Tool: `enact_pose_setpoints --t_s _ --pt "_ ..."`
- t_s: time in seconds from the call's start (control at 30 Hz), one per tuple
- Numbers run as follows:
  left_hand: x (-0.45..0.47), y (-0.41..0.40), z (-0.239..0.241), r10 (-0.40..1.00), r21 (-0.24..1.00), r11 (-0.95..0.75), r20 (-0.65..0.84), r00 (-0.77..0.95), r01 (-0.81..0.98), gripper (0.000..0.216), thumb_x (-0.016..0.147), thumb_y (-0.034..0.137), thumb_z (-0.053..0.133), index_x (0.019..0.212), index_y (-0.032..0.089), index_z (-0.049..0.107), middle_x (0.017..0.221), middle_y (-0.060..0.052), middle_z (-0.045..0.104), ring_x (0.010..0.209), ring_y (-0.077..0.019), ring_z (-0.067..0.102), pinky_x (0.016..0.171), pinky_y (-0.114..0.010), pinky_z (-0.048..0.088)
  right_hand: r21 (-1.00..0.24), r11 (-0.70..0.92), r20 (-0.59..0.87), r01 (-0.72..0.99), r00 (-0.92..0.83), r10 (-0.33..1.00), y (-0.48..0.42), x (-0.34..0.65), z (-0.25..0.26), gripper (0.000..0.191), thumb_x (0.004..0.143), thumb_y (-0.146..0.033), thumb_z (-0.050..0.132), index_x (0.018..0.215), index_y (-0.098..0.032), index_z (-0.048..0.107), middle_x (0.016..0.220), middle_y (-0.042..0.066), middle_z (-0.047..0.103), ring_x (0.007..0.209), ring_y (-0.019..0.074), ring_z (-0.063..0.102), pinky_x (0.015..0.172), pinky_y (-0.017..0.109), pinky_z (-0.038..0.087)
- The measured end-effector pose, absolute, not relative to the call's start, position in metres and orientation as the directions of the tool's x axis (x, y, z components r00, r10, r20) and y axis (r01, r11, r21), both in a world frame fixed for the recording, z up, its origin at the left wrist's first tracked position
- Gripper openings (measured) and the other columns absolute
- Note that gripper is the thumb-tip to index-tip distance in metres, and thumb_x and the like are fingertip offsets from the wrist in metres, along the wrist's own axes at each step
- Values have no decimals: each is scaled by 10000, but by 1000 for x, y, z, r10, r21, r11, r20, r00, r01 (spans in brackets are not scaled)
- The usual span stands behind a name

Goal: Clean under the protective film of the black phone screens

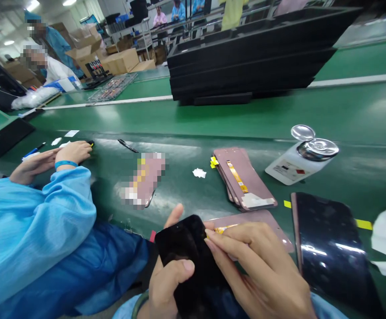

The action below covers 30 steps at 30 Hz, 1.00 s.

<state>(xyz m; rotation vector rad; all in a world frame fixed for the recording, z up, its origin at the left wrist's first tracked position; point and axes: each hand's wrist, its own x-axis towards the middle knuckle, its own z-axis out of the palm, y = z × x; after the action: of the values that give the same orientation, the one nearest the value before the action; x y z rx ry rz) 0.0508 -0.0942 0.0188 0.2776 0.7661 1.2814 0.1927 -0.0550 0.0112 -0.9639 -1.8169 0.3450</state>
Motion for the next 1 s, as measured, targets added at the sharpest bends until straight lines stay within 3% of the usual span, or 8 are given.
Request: enact_pose_setpoints --t_s 0.1,0.23,0.43,0.8,1.0 --pt "49 -92 20 943 606 287 -316 107 -742 561 714 191 628 1236 395 615 1118 -9 712 1202 -278 557 1098 -498 291 -630 687 624 360 -292 725 -54 200 14 195 841 -20 574 973 -152 629 816 48 645 835 161 604 753 281 509" --pt "49 -90 22 949 622 289 -288 131 -727 553 727 178 606 1252 350 612 1148 -47 705 1155 -253 591 1084 -471 306 -649 729 591 219 -459 664 -48 210 18 151 868 -60 567 914 -191 626 761 1 624 772 121 598 860 246 517" --pt "52 -94 19 950 598 283 -279 137 -749 570 710 176 615 1256 340 612 1132 -38 705 1118 -269 604 1036 -461 368 -678 713 597 180 -433 676 -45 210 17 134 931 -174 528 867 -208 641 765 26 627 857 136 640 798 211 549" --pt "52 -92 18 947 607 280 -302 110 -743 574 716 167 614 1275 293 602 1135 -44 699 1166 -304 575 1061 -477 356 -736 658 560 159 -403 724 -49 209 8 119 891 -131 568 903 -216 650 804 28 636 793 145 643 812 273 567" --pt "53 -92 17 948 575 291 -282 148 -765 547 740 167 607 1263 324 611 1147 -35 698 1191 -298 561 1075 -491 333 -724 671 576 161 -395 716 -47 209 9 106 902 -143 561 884 -191 654 804 38 627 791 135 629 797 257 564"
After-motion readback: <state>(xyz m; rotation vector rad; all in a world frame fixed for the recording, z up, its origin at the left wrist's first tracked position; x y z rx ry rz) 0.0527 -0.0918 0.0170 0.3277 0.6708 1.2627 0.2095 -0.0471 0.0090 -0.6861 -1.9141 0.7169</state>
